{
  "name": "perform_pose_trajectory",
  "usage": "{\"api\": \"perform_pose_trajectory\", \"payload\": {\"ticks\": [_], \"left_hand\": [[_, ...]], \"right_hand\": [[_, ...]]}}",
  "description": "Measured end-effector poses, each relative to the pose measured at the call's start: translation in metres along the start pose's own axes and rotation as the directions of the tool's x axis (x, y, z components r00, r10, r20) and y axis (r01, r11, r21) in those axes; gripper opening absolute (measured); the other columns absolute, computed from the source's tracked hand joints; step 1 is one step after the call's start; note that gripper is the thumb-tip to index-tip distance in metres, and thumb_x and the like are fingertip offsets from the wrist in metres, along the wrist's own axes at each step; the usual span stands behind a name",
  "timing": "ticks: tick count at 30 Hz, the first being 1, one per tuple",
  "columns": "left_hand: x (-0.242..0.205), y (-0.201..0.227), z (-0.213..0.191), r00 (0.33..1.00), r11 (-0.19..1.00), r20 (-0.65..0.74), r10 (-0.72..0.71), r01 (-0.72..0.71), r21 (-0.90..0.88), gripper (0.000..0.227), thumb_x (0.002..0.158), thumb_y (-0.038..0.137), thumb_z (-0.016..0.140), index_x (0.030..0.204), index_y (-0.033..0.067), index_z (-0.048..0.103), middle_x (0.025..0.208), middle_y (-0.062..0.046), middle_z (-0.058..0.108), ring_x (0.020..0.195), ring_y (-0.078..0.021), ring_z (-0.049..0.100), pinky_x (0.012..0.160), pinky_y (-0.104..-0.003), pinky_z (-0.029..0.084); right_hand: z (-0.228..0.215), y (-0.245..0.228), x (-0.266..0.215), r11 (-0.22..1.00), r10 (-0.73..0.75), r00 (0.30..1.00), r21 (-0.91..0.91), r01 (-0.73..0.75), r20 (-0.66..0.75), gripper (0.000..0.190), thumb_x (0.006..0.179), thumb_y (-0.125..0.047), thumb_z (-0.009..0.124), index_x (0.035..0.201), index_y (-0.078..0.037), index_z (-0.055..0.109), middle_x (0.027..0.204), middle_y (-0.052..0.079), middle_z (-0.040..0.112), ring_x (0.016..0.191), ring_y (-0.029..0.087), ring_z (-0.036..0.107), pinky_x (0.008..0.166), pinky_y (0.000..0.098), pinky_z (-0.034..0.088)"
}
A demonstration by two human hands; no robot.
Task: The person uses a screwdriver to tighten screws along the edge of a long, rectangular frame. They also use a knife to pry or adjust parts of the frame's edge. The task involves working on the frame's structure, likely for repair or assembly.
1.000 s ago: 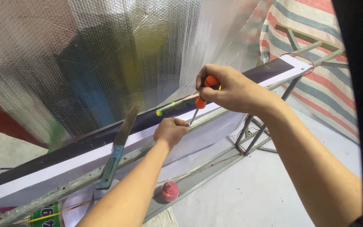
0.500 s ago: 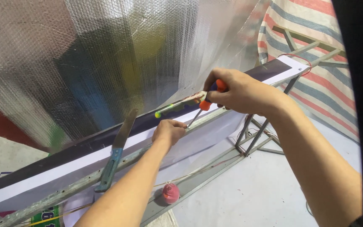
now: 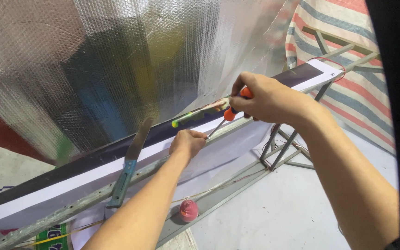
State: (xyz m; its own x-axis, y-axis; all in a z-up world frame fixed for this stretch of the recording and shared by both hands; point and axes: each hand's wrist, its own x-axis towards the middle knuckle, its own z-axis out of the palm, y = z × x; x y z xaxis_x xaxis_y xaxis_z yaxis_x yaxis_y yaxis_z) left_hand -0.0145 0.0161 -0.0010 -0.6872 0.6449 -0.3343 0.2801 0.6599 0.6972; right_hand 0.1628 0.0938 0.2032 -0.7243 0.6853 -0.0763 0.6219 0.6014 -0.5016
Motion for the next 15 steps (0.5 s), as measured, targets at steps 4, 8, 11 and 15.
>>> {"api": "perform_pose_trajectory", "payload": {"ticks": [4,8,11,15], "left_hand": [[0.001,0.0,0.001,1.0,1.0,-0.002,-0.005,0.005,-0.009,0.03,0.078,0.019,0.072,0.101,0.0352,0.083,0.103,0.003,0.077,0.115,-0.0243,0.067,0.095,-0.036,0.051],[0.001,0.0,0.002,1.0,1.0,-0.009,0.016,-0.016,0.022,0.031,0.079,0.02,0.073,0.104,0.0374,0.082,0.101,0.005,0.076,0.114,-0.0222,0.067,0.097,-0.036,0.052],[-0.011,0.0,0.003,0.996,0.996,-0.021,0.084,-0.083,0.044,0.029,0.08,0.023,0.074,0.105,0.0361,0.081,0.099,0.003,0.075,0.114,-0.0229,0.066,0.1,-0.037,0.05],[-0.004,-0.005,0.014,0.977,0.978,-0.097,0.189,-0.179,0.107,0.022,0.082,0.032,0.072,0.103,0.0355,0.079,0.09,0.003,0.071,0.109,-0.0222,0.066,0.102,-0.037,0.049]], "right_hand": [[-0.009,-0.005,-0.01,0.996,-0.067,0.995,-0.063,0.071,0.069,0.034,0.086,-0.018,0.069,0.117,-0.005,0.07,0.1,0.027,0.072,0.087,0.042,0.075,0.079,0.049,0.058],[-0.008,-0.004,-0.009,0.999,-0.041,0.997,-0.03,0.043,0.071,0.031,0.089,-0.022,0.066,0.116,-0.008,0.072,0.1,0.024,0.072,0.082,0.035,0.073,0.078,0.0436,0.057],[-0.004,-0.002,-0.008,1.0,-0.025,0.999,0.008,0.025,0.021,0.036,0.096,-0.026,0.065,0.125,-0.005,0.068,0.097,0.025,0.071,0.072,0.031,0.071,0.07,0.042,0.057],[-0.001,0.003,-0.006,0.998,-0.066,0.997,0.005,0.066,-0.042,0.038,0.095,-0.021,0.067,0.13,-0.006,0.065,0.096,0.025,0.07,0.071,0.032,0.073,0.068,0.0424,0.059]]}}
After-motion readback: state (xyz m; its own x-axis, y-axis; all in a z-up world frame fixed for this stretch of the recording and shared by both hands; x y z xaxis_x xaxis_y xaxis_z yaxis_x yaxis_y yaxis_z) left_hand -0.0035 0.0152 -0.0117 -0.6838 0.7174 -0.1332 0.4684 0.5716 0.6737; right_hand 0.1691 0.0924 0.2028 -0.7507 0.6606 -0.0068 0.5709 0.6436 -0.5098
